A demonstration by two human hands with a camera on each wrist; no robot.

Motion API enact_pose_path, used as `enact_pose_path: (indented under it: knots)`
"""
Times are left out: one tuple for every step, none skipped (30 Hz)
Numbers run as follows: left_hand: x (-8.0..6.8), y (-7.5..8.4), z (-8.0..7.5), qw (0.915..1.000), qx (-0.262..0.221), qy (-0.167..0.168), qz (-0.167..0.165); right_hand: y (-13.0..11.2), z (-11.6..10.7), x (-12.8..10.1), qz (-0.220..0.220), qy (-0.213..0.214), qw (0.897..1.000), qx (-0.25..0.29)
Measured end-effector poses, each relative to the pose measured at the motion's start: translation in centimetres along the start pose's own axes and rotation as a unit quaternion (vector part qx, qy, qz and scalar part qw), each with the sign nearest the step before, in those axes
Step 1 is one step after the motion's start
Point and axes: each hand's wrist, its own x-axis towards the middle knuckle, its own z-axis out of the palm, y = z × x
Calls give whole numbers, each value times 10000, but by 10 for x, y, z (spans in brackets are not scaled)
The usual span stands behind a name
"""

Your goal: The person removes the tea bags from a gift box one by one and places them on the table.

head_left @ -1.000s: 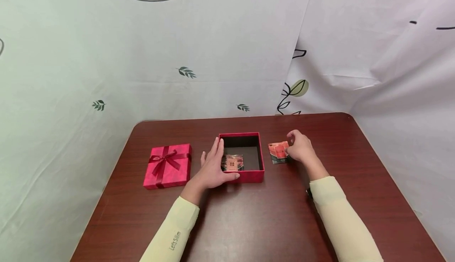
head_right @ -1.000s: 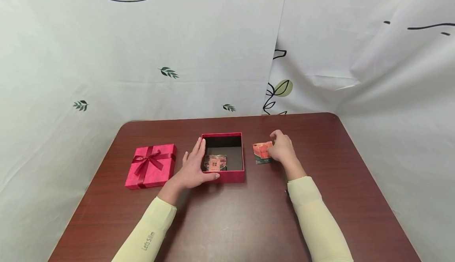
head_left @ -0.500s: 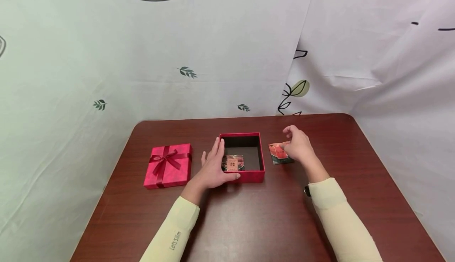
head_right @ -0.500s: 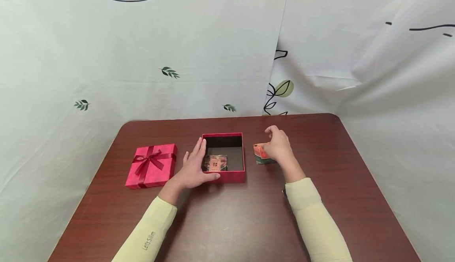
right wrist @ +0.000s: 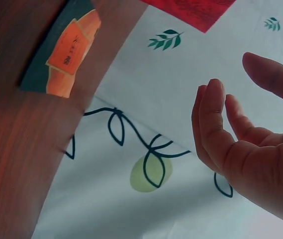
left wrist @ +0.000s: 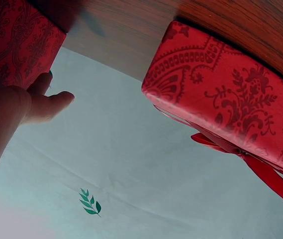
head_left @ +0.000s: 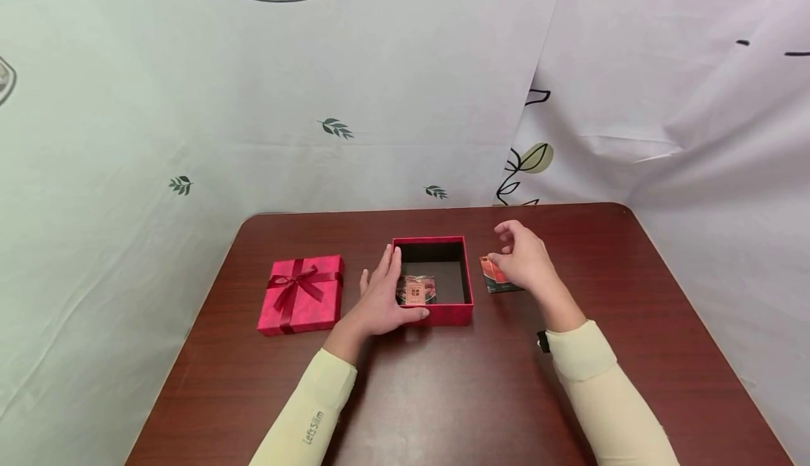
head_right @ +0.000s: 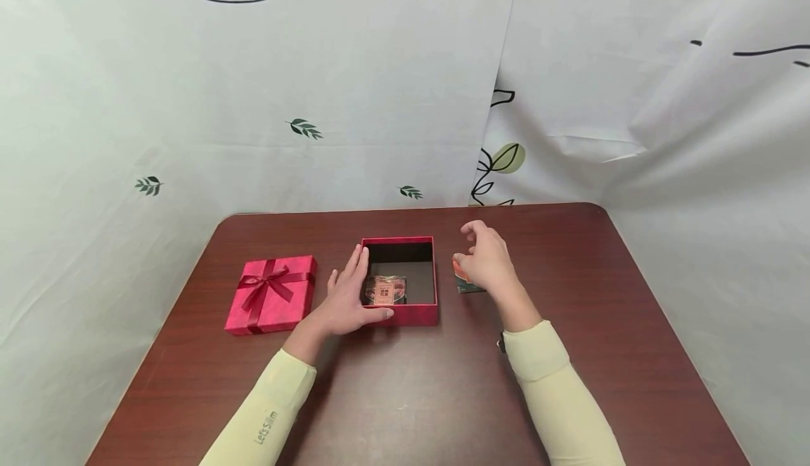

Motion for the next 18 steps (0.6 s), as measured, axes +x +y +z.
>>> enact_pose_path:
  knots:
    - [0,0,0,10000,4,-1,1,-2,0,-1,-15,-10,10000,21]
    - [0,0,0,10000,12,-3,2,-3,1,-1,-27,-20,10000,40]
    - [0,0,0,10000,4,-6,4,-5,1,-1,-44,-37,10000,52]
    - [0,0,0,10000,-1,-5,10,-6,2,-2,-58,-48,9999,74]
    - [0,0,0,10000,-5,-9,2,-7,2,-2,-73,-59,9999,88]
    - [0,0,0,10000,-12,-9,4,-8,3,-2,-72,-67,9999,96]
    - [0,0,0,10000,-19,-7,8,-9,4,-2,-68,-77,9999,109]
    - [0,-1,0,10000,-21,-6,8,-10,4,-2,-69,-82,9999,120]
    - [-1,-1,0,10000,-37,3,23,-11,5,-3,-65,-87,9999,133]
    - [-1,-1,0,10000,-22,1,16,-12,6,-3,-62,-88,9998,151]
    - [-1,-1,0,10000,-24,5,16,-12,7,-3,-81,-99,9998,165]
    - [-1,-1,0,10000,-27,12,24,-13,9,-4,-89,-110,9997,190]
    - [0,-1,0,10000,-32,21,26,-14,10,-4,-109,-125,9996,216]
    - [0,-1,0,10000,-39,34,37,-15,11,-5,-128,-136,9995,239]
    - [0,-1,0,10000,-46,38,39,-17,12,-5,-142,-147,9994,272]
    - [0,-1,0,10000,-49,46,36,-18,13,-6,-158,-150,9993,297]
    - [0,-1,0,10000,-48,50,49,-19,14,-7,-167,-163,9992,330]
    - [0,-1,0,10000,-36,46,59,-20,15,-8,-144,-175,9991,369]
